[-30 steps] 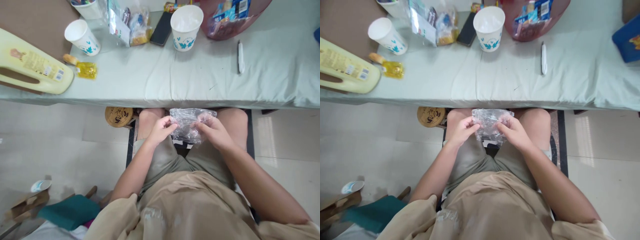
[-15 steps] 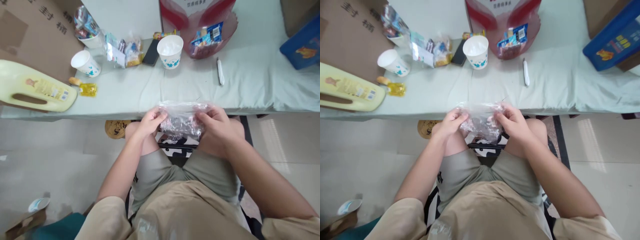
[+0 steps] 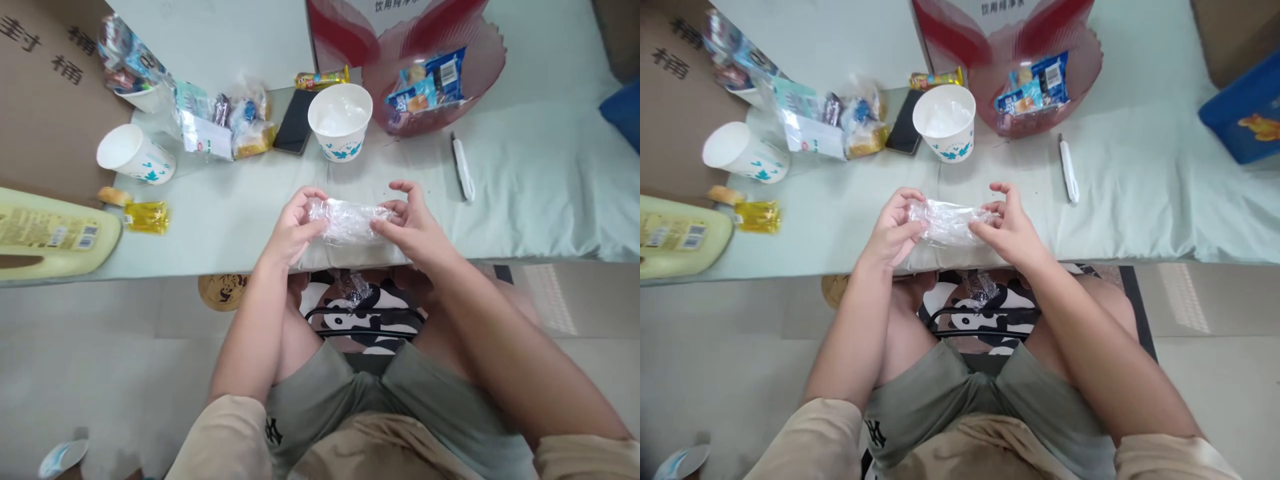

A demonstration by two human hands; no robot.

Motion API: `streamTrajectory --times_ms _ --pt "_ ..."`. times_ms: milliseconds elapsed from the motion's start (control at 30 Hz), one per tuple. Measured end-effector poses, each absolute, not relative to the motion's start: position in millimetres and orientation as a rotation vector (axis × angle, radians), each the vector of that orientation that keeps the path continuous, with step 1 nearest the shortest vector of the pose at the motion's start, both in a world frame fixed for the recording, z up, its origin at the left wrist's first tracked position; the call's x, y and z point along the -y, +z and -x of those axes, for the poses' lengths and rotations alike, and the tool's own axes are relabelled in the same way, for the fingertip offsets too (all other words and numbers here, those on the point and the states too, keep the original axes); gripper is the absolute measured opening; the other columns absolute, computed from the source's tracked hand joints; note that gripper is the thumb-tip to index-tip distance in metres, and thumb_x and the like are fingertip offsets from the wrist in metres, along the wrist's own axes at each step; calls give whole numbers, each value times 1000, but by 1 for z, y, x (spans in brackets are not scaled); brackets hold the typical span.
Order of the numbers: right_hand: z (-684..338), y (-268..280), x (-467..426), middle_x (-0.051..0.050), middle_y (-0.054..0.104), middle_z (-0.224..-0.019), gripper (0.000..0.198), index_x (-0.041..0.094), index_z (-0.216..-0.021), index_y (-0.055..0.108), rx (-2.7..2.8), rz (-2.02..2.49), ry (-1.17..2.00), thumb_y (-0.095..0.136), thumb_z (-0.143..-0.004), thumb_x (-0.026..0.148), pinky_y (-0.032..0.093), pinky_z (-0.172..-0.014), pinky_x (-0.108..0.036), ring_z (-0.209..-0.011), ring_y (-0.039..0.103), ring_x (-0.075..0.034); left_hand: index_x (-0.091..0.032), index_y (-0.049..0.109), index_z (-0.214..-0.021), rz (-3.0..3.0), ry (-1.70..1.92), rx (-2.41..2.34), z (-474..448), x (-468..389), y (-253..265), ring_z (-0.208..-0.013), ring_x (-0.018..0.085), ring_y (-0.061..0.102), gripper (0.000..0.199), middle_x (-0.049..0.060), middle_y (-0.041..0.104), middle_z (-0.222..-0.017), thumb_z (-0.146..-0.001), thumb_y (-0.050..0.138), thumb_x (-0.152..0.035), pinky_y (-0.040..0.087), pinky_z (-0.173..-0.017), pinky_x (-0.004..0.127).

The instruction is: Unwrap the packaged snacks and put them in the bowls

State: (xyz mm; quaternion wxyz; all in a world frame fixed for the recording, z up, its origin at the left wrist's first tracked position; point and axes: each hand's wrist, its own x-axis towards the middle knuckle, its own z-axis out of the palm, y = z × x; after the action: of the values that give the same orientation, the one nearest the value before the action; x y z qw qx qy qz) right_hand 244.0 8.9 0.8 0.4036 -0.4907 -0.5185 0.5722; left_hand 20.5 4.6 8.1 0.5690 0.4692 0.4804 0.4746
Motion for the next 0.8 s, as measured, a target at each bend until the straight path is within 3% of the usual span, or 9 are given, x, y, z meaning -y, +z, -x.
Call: streamTrajectory --times_ms 67,200,333,433,533,600,700,800 --pt "-238 2 -7 -3 62 -97 60 26 -121 49 1378 1269 1461 78 -70 39 51 -68 -33 -78 62 -18 -26 64 -104 -1106 1131 -1113 -19 -5 8 -65 10 58 47 -1 64 -88 -61 82 -20 49 -58 20" --pt "-225 15 -13 0 59 -76 23 21 -83 56 1475 1355 1408 71 -75 38 44 -63 -31 -67 53 -15 -27 59 -113 -1130 1179 -1209 -10 -10 5 -70 10 61 56 -1 63 -92 -63 84 -23 52 -65 22" --pt "-213 22 -16 2 54 -66 17 23 -76 53 1421 1376 1271 66 -77 33 38 -58 -28 -60 46 -13 -25 59 -98 -1136 1506 -1438 3 -7 -3 -77 11 61 39 -1 61 -90 -72 82 -41 52 -76 24" --pt "-205 20 -12 0 61 -75 13 23 -76 52 1486 1353 1164 63 -77 30 42 -66 -31 -68 53 -16 -22 60 -86 -1265 1621 -1560 2 4 -4 -78 14 60 33 0 59 -81 -83 70 -53 52 -80 28" --pt "-199 17 -5 -3 66 -90 15 23 -79 50 1543 1178 1250 62 -79 32 45 -77 -34 -83 59 -19 -23 65 -102 -1478 1408 -1436 -11 12 -2 -106 21 64 42 7 67 -108 -77 77 -54 51 -95 33" --pt "-197 15 -2 -1 64 -87 18 23 -81 48 1511 1056 1404 60 -81 36 45 -76 -33 -80 57 -17 -24 64 -116 -1498 1257 -1287 -22 13 -1 -119 23 62 55 9 66 -125 -73 82 -52 50 -100 34" --pt "-199 12 -2 1 60 -85 19 23 -89 51 1420 963 1570 59 -82 39 46 -73 -32 -75 54 -14 -22 66 -112 -1360 1203 -1200 -36 8 -4 -102 20 68 52 8 71 -111 -73 82 -52 53 -89 31" --pt "-206 7 -3 -2 63 -93 28 23 -100 55 1396 1065 1486 61 -79 40 48 -75 -33 -80 58 -16 -20 68 -95 -1169 1309 -1271 -43 2 -6 -76 13 65 41 2 70 -86 -72 83 -51 52 -71 25"
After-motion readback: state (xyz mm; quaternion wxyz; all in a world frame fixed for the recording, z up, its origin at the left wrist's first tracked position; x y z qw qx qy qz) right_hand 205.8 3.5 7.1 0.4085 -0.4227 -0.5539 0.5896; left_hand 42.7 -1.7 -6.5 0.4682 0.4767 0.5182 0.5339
